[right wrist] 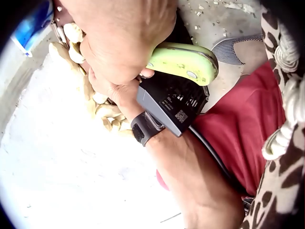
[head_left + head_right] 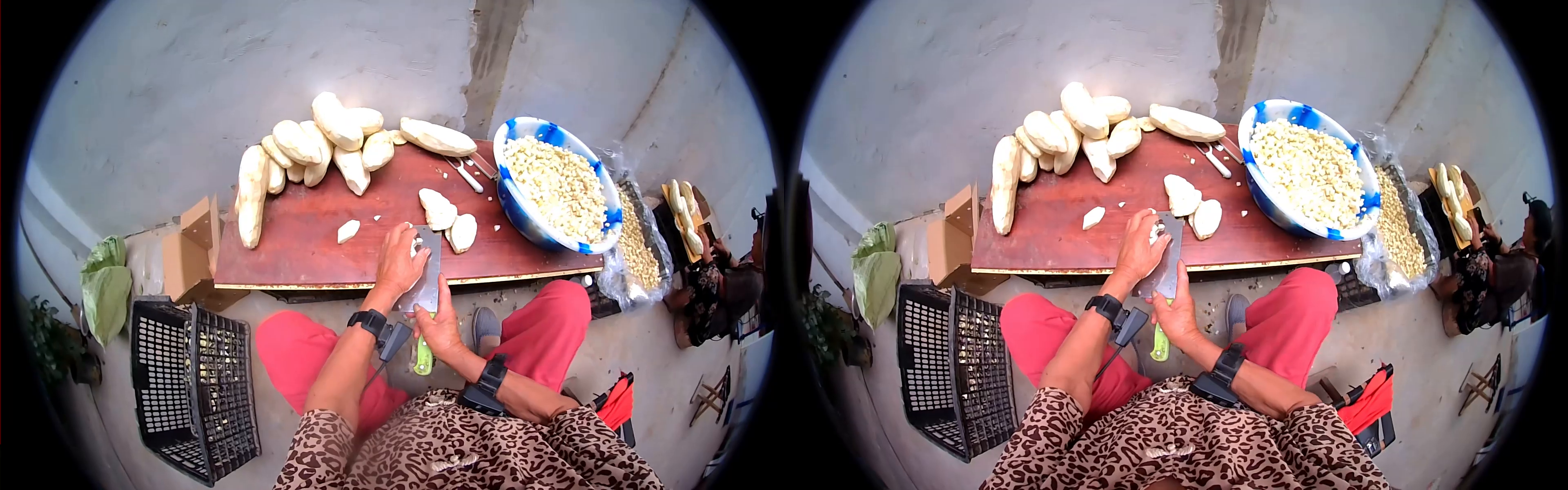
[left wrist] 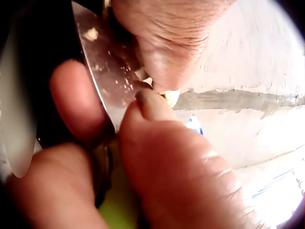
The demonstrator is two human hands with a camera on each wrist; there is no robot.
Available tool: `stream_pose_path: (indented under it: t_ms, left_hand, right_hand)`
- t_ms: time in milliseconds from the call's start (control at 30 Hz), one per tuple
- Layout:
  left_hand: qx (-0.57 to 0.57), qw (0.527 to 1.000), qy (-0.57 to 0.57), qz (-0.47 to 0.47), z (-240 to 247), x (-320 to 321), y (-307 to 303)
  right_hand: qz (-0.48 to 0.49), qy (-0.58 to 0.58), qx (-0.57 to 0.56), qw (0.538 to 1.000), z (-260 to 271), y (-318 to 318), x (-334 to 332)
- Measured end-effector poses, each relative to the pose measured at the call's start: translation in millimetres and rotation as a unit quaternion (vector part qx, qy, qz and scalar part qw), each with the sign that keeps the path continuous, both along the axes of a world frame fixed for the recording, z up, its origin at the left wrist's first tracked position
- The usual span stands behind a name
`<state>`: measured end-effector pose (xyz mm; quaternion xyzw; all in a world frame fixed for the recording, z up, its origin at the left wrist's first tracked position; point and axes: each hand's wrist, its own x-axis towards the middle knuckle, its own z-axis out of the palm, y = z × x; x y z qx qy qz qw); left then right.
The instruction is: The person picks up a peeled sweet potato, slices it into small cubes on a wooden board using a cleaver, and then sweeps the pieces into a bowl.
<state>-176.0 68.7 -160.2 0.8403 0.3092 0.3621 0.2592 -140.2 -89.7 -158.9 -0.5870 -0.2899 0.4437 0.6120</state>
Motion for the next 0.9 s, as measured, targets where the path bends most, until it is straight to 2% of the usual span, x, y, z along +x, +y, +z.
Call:
stream_pose_path:
  t_ms: [33, 267, 367, 533, 600, 700, 800, 833, 867, 900]
  left_hand:
    - [-0.004, 1.000, -0.014, 0.004, -0.7, 0.5, 1.0]
    - [-0.038, 0.997, -0.070, 0.025, 1.5, 4.7, -5.5]
    - [-0.013, 0.997, -0.059, 0.042, 11.2, 8.8, -14.5]
    - [0.000, 0.996, -0.085, 0.035, 51.1, 23.0, -28.5]
    - [0.027, 0.995, -0.095, 0.025, 69.4, 34.7, -32.2]
    - [0.055, 0.991, -0.126, 0.003, 107.8, 61.1, -42.0]
    - [0.092, 0.983, -0.156, -0.026, 138.8, 99.9, -46.6]
    - [0.073, 0.982, -0.169, -0.048, 149.8, 114.3, -48.6]
    - [0.089, 0.975, -0.192, -0.063, 156.3, 131.1, -48.6]
    - [0.087, 0.970, -0.209, -0.086, 162.6, 148.0, -48.2]
  right_hand:
    - [-0.015, -0.009, 0.025, 1.000, -1.7, 3.3, -3.2]
    - [0.029, -0.081, -0.001, 0.996, 15.5, -8.1, -2.5]
    - [0.026, -0.108, 0.012, 0.994, 14.3, -14.9, 0.9]
    - [0.048, -0.103, -0.018, 0.993, 59.8, -30.2, 20.5]
    - [0.009, -0.180, 0.057, 0.982, 56.1, -32.4, 29.9]
    - [-0.027, -0.218, 0.111, 0.969, 87.5, -40.8, 51.7]
    - [-0.051, -0.258, 0.105, 0.959, 117.0, -49.9, 84.2]
    - [-0.102, -0.332, 0.160, 0.924, 125.2, -48.9, 96.0]
    - [-0.090, -0.304, 0.122, 0.941, 138.8, -55.3, 107.6]
    - [-0.108, -0.344, 0.125, 0.924, 146.9, -57.6, 119.8]
